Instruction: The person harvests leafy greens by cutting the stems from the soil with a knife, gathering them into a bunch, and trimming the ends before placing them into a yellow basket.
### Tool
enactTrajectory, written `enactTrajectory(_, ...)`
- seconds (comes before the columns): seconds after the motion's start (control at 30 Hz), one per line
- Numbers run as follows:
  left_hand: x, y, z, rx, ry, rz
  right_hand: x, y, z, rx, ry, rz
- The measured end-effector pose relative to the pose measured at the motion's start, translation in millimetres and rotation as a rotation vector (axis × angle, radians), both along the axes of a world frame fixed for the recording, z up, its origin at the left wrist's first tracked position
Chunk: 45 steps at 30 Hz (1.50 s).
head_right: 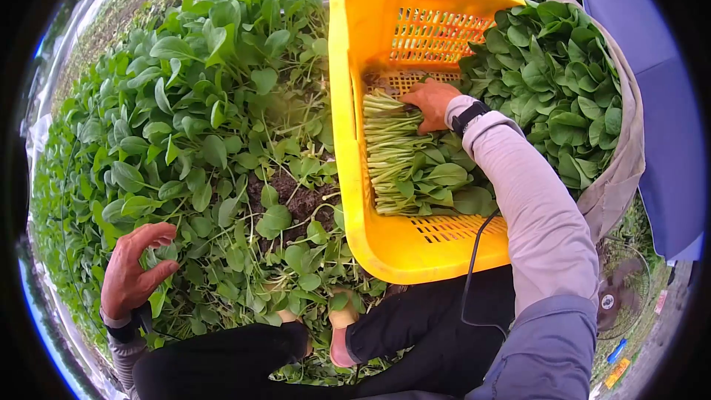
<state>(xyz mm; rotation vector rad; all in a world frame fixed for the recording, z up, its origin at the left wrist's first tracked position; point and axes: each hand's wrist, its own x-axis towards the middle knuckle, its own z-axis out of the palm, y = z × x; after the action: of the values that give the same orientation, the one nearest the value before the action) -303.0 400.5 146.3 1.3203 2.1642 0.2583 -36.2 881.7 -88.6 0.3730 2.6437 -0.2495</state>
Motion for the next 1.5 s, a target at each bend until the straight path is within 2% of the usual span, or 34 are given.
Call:
enactTrajectory(0.07,0.1,-4.6,45.5,-0.001,0.123,0.038,-4.4,-2.0,23.3,0.068,-0.027,0.006)
enactTrajectory(0.13,6.4,-26.4,90.7,0.054,0.28,0.099,1.5,-1.9,36.4,0.133,0.163,-0.064)
enactTrajectory(0.2,30.1,-37.3,141.7,0.065,0.394,0.126,3.9,-3.7,56.0,0.154,0.473,-0.171)
enactTrajectory(0.27,67.8,-39.4,183.9,0.13,0.236,0.245,-1.1,-11.5,74.2,0.219,0.807,-0.452)
enactTrajectory(0.3,83.3,-29.9,193.4,0.286,-0.132,0.274,-8.6,-16.2,79.3,0.292,1.059,-0.55)
enactTrajectory(0.33,105.8,-21.2,202.7,0.308,-0.509,0.334,-14.6,-17.9,85.7,0.121,1.191,-0.757)
enactTrajectory(0.37,127.1,-7.1,206.5,0.256,-0.93,0.315,-19.8,-26.2,96.9,-0.175,1.341,-0.878)
enactTrajectory(0.4,150.8,9.6,204.7,0.211,-1.277,0.236,-18.0,-27.7,103.2,-0.363,1.292,-1.015)
enactTrajectory(0.43,176.8,28.7,205.6,0.154,-1.479,0.134,-17.1,-68.4,150.2,-0.681,1.352,-1.066)
enactTrajectory(0.47,213.9,40.8,225.3,0.661,-1.315,-0.033,-5.2,-111.3,195.0,-0.926,1.348,-1.022)
enactTrajectory(0.53,253.4,55.5,213.4,0.558,-1.813,-0.116,11.8,-179.9,245.5,-1.154,1.501,-0.929)
enactTrajectory(0.57,267.1,59.7,208.7,0.526,-1.899,-0.147,20.9,-205.3,256.2,-1.209,1.521,-0.902)
enactTrajectory(0.67,290.3,55.1,199.9,0.509,-1.775,-0.204,52.8,-264.1,263.5,-1.34,1.505,-0.877)
enactTrajectory(0.73,304.5,51.4,191.4,0.471,-1.643,-0.262,59.9,-290.5,251.5,-1.412,1.473,-0.907)
enactTrajectory(0.8,323.4,50.0,187.6,0.456,-1.444,-0.37,63.6,-310.3,234.0,-1.568,1.395,-0.831)
enactTrajectory(0.83,334.9,48.5,187.0,0.454,-1.314,-0.432,61.5,-324.8,233.9,-1.574,1.367,-0.882)
enactTrajectory(0.93,360.3,44.6,190.2,0.368,-0.906,-0.612,59.4,-345.5,202.6,-1.629,1.18,-0.795)
enactTrajectory(0.97,364.7,39.1,190.8,0.319,-0.794,-0.647,58.0,-352.5,196.7,-1.641,1.094,-0.844)
enactTrajectory(1.03,363.6,23.7,184.7,0.201,-0.66,-0.657,58.9,-359.1,180.3,-1.687,0.986,-0.821)
enactTrajectory(1.07,360.3,15.2,184.9,0.145,-0.629,-0.621,59.6,-363.0,173.2,-1.622,0.952,-0.819)
enactTrajectory(1.1,342.6,0.8,193.1,0.013,-0.623,-0.535,59.6,-364.1,154.7,-1.572,0.961,-0.773)
enactTrajectory(1.13,325.7,-25.8,184.0,0.088,-0.561,-0.474,59.7,-364.5,144.5,-1.567,0.914,-0.794)
enactTrajectory(1.23,268.0,-38.7,272.8,-0.302,-0.25,-0.097,57.1,-361.8,117.6,-1.514,0.846,-0.73)
enactTrajectory(1.33,196.9,-68.4,304.2,-0.146,0.21,0.128,44.2,-366.2,78.5,-1.409,0.881,-0.769)
enactTrajectory(1.4,151.0,-71.0,303.3,-0.254,0.591,0.325,42.4,-366.1,65.3,-1.46,0.821,-0.78)
enactTrajectory(1.43,125.3,-80.5,290.4,-0.255,0.853,0.262,39.5,-369.4,48.3,-1.394,0.844,-0.785)
enactTrajectory(1.5,61.1,-97.8,255.2,-0.189,1.064,-0.005,40.8,-370.8,36.1,-1.313,0.808,-0.776)
